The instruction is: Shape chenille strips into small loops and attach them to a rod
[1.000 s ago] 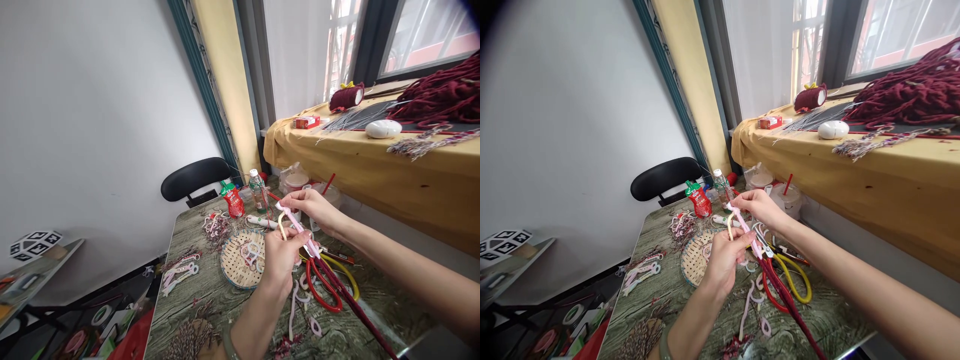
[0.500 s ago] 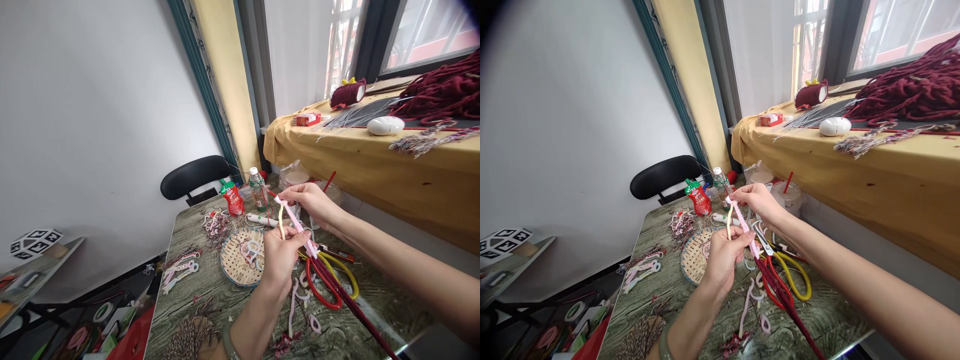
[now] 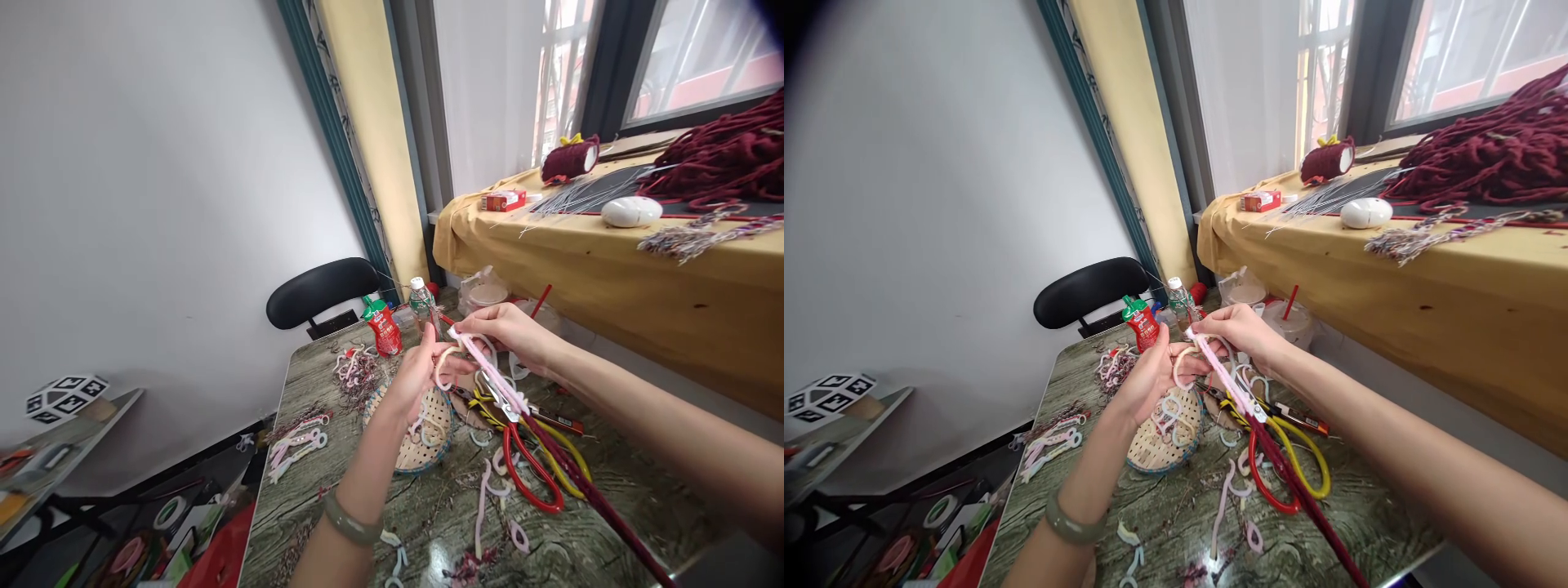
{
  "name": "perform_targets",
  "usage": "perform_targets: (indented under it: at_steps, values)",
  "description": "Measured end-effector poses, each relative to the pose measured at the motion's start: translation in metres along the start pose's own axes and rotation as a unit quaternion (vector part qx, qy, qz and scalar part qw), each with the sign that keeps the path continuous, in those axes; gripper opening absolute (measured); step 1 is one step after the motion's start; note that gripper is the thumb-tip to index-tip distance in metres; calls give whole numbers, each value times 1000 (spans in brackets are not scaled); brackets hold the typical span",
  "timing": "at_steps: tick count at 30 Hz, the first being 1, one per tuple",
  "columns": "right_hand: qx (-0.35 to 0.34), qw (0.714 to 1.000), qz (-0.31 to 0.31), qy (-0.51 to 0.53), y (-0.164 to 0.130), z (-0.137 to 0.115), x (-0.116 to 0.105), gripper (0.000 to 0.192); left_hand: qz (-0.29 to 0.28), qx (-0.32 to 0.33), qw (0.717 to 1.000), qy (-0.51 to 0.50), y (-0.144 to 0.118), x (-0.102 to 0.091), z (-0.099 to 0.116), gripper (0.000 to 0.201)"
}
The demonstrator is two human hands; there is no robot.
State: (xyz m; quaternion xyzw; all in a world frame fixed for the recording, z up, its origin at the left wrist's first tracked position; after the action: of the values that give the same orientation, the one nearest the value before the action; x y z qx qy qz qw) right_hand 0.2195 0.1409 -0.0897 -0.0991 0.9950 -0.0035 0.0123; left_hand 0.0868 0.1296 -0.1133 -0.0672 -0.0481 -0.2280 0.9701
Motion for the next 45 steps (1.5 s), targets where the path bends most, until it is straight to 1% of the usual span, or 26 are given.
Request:
perform_targets:
  at_steps: [3, 4, 7, 10, 14, 17, 24, 29, 32, 38, 41, 43, 45]
  values:
    - [10, 999, -28, -11, 2, -1, 1, 21, 11, 4, 999, 43, 5, -6, 5, 29]
    - [13, 999, -42, -16, 2, -1, 1, 21, 14, 2, 999, 49, 6, -8, 6, 22]
    - [18, 996, -83, -36, 5, -1, 0, 17, 12, -4, 998, 62, 7, -11, 8, 13]
    - [19, 991, -115, -60, 6, -1, -1, 12, -2, -3, 997, 80, 8, -11, 11, 7]
    - [21, 985, -143, -91, 4, -2, -1, 6, -38, 17, 991, 124, 10, -10, 16, 9]
    - [22, 983, -152, -100, 3, -3, -1, 7, -58, 36, 986, 154, 10, -10, 16, 13]
    - [17, 989, -116, -92, 7, -3, -6, 12, -41, 57, 983, 172, 8, -15, 14, 16]
    - [12, 990, -102, -93, 10, -1, -12, 13, -22, 44, 985, 167, 5, -23, 11, 14]
    - [13, 990, -103, -96, 11, 0, -16, 13, -23, 25, 987, 157, 3, -25, 8, 15]
    - [11, 990, -98, -97, 12, 0, -20, 15, -55, -7, 986, 160, 0, -25, 6, 15]
    - [20, 989, -115, -95, 10, -1, -19, 17, -84, -21, 982, 170, 0, -23, 7, 12]
    - [25, 987, -129, -92, 8, -1, -17, 17, -73, -13, 984, 165, 1, -19, 11, 15]
    - [27, 987, -133, -89, 8, -2, -14, 15, -41, 2, 988, 148, 4, -14, 15, 24]
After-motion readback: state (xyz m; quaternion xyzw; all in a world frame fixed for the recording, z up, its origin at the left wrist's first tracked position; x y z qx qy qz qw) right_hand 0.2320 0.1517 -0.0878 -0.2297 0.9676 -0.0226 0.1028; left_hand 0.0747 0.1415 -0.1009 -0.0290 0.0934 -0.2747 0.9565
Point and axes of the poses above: each hand's wrist, its own y-axis towards the middle knuckle, its own x-axis out of the palm, z = x × y, the point moved 5 cm from there along y, towards the middle knuckle, and after that the axes turned 2 degrees about y, right-handed, at the moved point
